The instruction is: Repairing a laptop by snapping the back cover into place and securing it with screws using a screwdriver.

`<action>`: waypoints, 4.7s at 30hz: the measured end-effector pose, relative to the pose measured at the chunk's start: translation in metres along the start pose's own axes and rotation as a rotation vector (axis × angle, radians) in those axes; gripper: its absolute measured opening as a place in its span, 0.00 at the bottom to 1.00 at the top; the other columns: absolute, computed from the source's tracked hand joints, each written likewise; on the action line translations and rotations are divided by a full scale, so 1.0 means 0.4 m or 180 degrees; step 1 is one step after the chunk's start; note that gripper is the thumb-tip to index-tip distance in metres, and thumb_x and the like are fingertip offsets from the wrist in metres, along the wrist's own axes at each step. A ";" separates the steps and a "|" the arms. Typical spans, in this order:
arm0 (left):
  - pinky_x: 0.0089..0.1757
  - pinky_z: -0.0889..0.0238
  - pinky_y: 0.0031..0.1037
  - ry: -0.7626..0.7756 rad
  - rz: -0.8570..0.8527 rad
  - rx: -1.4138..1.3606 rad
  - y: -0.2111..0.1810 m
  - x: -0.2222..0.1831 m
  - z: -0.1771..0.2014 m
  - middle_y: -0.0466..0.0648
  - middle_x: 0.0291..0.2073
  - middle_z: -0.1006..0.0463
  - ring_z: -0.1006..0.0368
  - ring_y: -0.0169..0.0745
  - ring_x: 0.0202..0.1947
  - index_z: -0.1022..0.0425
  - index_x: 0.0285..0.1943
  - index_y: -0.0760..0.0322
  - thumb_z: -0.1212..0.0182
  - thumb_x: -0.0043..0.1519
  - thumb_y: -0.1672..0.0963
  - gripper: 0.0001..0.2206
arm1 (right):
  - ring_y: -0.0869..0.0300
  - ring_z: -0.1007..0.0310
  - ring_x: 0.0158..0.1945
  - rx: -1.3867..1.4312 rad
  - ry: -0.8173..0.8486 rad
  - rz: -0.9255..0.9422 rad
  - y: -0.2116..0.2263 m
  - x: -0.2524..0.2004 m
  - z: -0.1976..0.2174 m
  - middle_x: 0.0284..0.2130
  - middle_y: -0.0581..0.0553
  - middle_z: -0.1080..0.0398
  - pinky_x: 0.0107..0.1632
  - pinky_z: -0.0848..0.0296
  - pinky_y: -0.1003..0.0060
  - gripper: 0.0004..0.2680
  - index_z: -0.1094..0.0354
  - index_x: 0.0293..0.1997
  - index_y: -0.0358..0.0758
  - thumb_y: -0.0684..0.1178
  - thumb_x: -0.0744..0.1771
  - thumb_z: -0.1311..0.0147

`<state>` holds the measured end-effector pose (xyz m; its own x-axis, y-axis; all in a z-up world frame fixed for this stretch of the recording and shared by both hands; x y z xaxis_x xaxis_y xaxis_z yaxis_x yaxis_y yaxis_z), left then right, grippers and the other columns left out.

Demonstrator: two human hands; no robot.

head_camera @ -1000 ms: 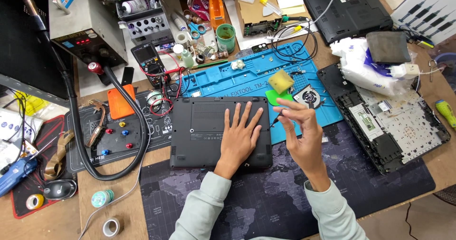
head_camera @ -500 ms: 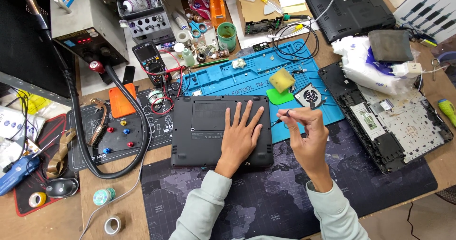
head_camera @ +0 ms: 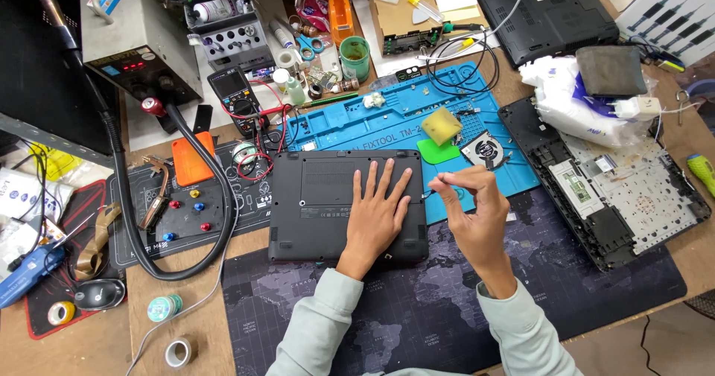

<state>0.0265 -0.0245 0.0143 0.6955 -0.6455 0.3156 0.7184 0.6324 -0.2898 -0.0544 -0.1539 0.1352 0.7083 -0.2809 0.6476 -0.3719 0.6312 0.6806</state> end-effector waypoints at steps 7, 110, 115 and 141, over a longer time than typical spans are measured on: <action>0.67 0.63 0.54 -0.0243 0.0258 -0.0140 0.037 -0.041 0.031 0.64 0.70 0.40 0.50 0.70 0.72 0.33 0.71 0.52 0.47 0.67 0.49 0.23 | 0.51 0.21 0.43 -0.0098 0.0424 0.0222 -0.002 0.008 -0.047 0.40 0.40 0.29 0.45 0.17 0.58 0.11 0.38 0.57 0.35 0.35 0.69 0.46; 0.40 0.40 0.37 -0.0455 0.0701 0.0341 0.351 0.379 -0.087 0.56 0.36 0.23 0.28 0.52 0.40 0.22 0.38 0.62 0.31 0.56 0.61 0.05 | 0.70 0.70 0.13 0.2541 -0.0078 -0.1289 -0.324 0.099 -0.213 0.10 0.58 0.64 0.16 0.63 0.74 0.23 0.61 0.17 0.53 0.66 0.74 0.74; 0.40 0.39 0.38 -0.0466 0.0723 0.0440 0.347 0.387 -0.099 0.57 0.36 0.22 0.27 0.55 0.41 0.22 0.36 0.64 0.31 0.55 0.62 0.05 | 0.71 0.69 0.13 0.2536 -0.0065 -0.1310 -0.329 0.091 -0.224 0.10 0.58 0.63 0.17 0.63 0.75 0.23 0.60 0.16 0.52 0.65 0.74 0.73; 0.40 0.30 0.30 -0.1172 0.1943 -0.2342 0.255 -0.145 0.223 0.50 0.31 0.22 0.24 0.42 0.36 0.24 0.41 0.60 0.42 0.63 0.63 0.05 | 0.61 0.45 0.22 0.0923 0.1102 -0.0606 -0.217 0.029 -0.329 0.18 0.47 0.44 0.31 0.38 0.65 0.21 0.41 0.28 0.41 0.63 0.74 0.69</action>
<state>0.0582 0.1155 0.0471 0.9873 -0.0517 0.1504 0.1590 0.3095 -0.9375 0.0650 -0.1168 0.0385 0.9195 -0.0840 0.3839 -0.3333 0.3507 0.8752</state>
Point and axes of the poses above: each hand's wrist, its own x-axis towards the middle knuckle, its own z-axis out of the back of the hand, y = z × x, the point moved 4 cm from there along x, towards the middle knuckle
